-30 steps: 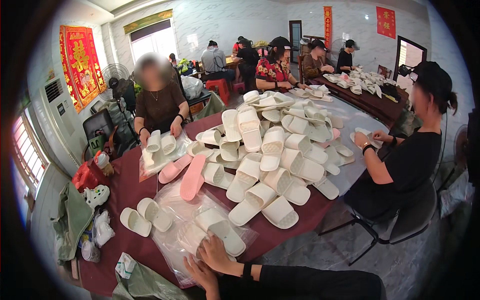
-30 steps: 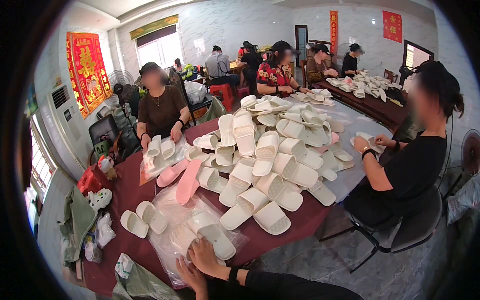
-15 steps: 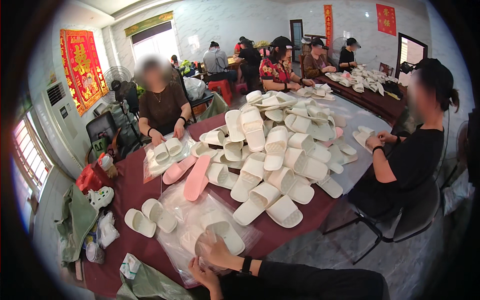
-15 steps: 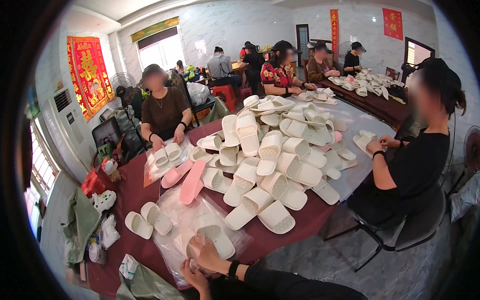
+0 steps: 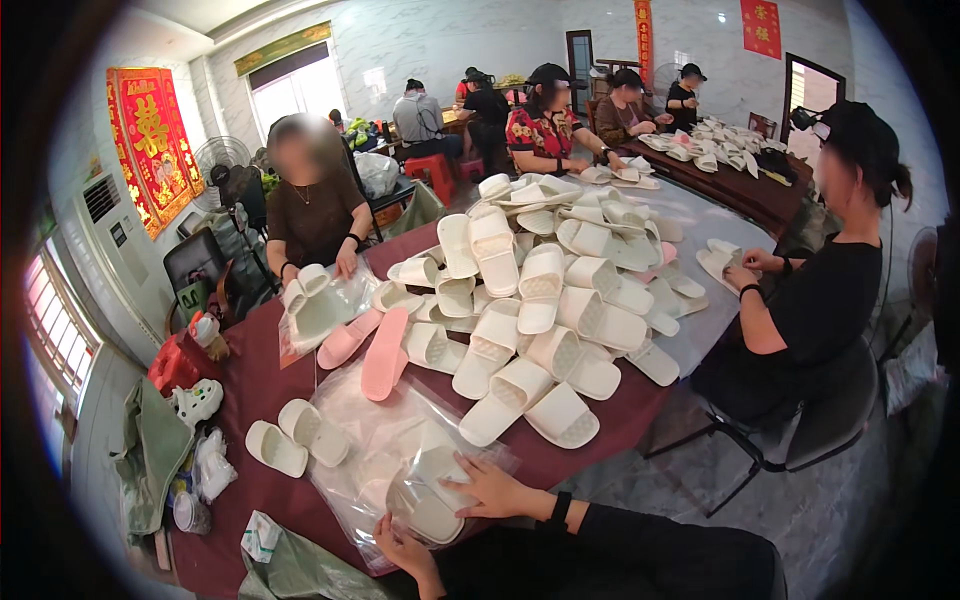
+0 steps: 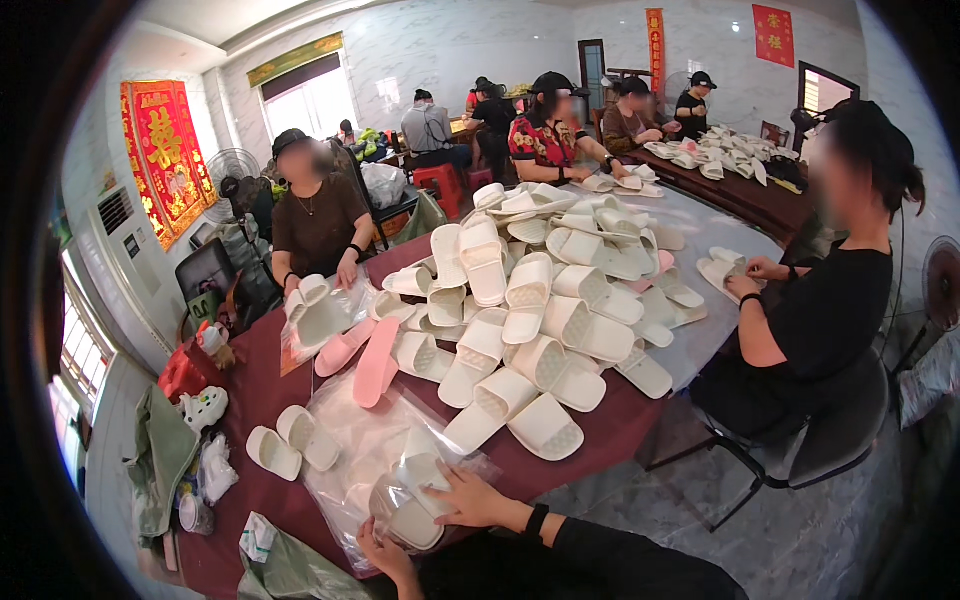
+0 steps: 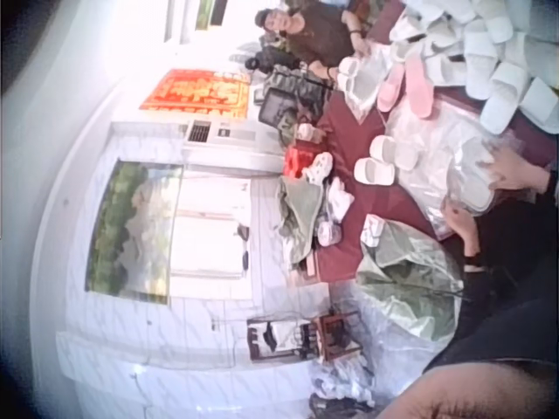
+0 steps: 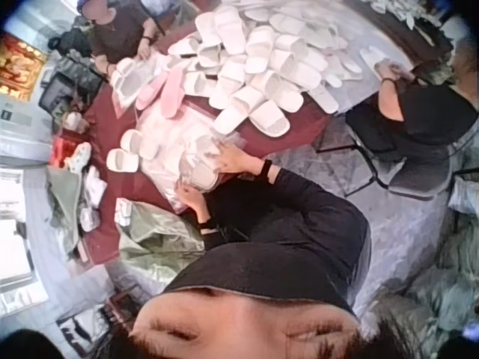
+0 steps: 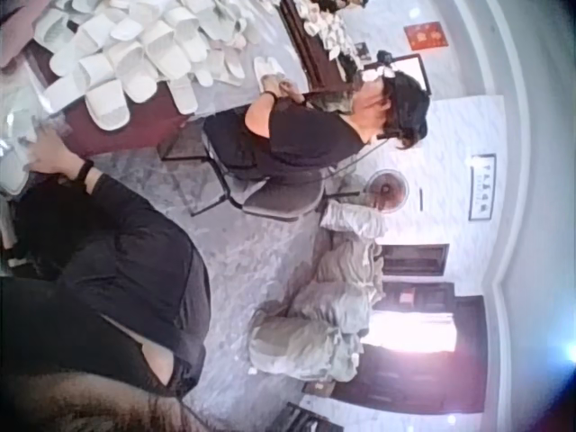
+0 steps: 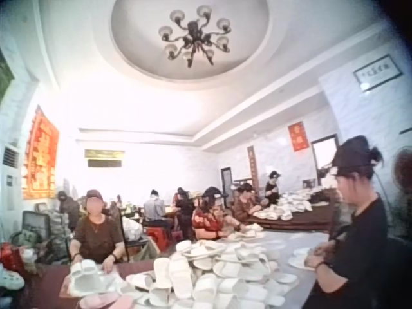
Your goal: Packing finished slippers into plastic bags at a manufacturing workstation.
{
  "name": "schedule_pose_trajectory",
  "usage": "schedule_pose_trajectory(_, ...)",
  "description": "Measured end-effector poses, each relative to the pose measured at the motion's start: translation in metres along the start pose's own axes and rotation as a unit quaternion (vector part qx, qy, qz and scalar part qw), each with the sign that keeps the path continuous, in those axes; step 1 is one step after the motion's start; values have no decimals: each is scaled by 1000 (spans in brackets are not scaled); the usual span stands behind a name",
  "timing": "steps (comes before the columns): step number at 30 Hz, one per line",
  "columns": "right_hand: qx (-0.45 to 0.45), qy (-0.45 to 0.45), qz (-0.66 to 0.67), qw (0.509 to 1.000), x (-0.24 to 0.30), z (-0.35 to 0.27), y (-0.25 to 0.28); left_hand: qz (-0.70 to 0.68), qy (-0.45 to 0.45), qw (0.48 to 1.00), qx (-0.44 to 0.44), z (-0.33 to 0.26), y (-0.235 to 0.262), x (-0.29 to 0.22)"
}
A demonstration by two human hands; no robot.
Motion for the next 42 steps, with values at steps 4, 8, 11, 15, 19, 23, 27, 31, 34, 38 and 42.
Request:
schedule_pose_trajectory(4,49,20,-5,999,-6,-10,4,-24,20,999,6,1,-2,-2)
schedule_pose_trajectory(8,66,53,38,996,-7,-21,10,-93,25,995,-24,-5,-2,14)
schedule_pose_trajectory(11,61,52,38,996,-7,-24,10,-106,10,994,-21,-5,-4,9)
schedule_pose_trajectory(15,41,35,54,997,-7,-23,3,-104,31,994,-13,-2,-4,3)
schedule_pose_trajectory(19,-58,26,52,997,-8,-22,7,-73,-9,997,-8,0,-3,-1)
schedule_pose_trajectory(23,-112,-40,65,991,-7,-15,20,-91,9,996,-9,-1,-4,1)
schedule_pose_trajectory(27,-60,-114,11,992,1,-1,12,-110,8,994,-7,-1,-5,-4)
schedule_pose_trajectory(31,-47,-131,-6,990,8,1,11,-89,10,996,7,-1,-6,1)
schedule_pose_trajectory(34,-29,-117,-16,993,11,-3,14,-121,19,992,-5,-2,-6,-3)
schedule_pose_trajectory(38,0,-47,7,999,18,-9,9,-88,1,996,-5,-1,-4,-6)
schedule_pose_trajectory(42,22,-55,-84,995,35,-16,11,-57,1,998,11,1,-4,-14)
Point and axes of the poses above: each hand's wrist, its own z-axis towards the middle knuckle, its own y-axis out of the back of the hand, x = y × z, the point moved 7 cm from there along z, towards the middle knuckle, and after that the axes turned 10 degrees about -y, right-handed, at the moved point
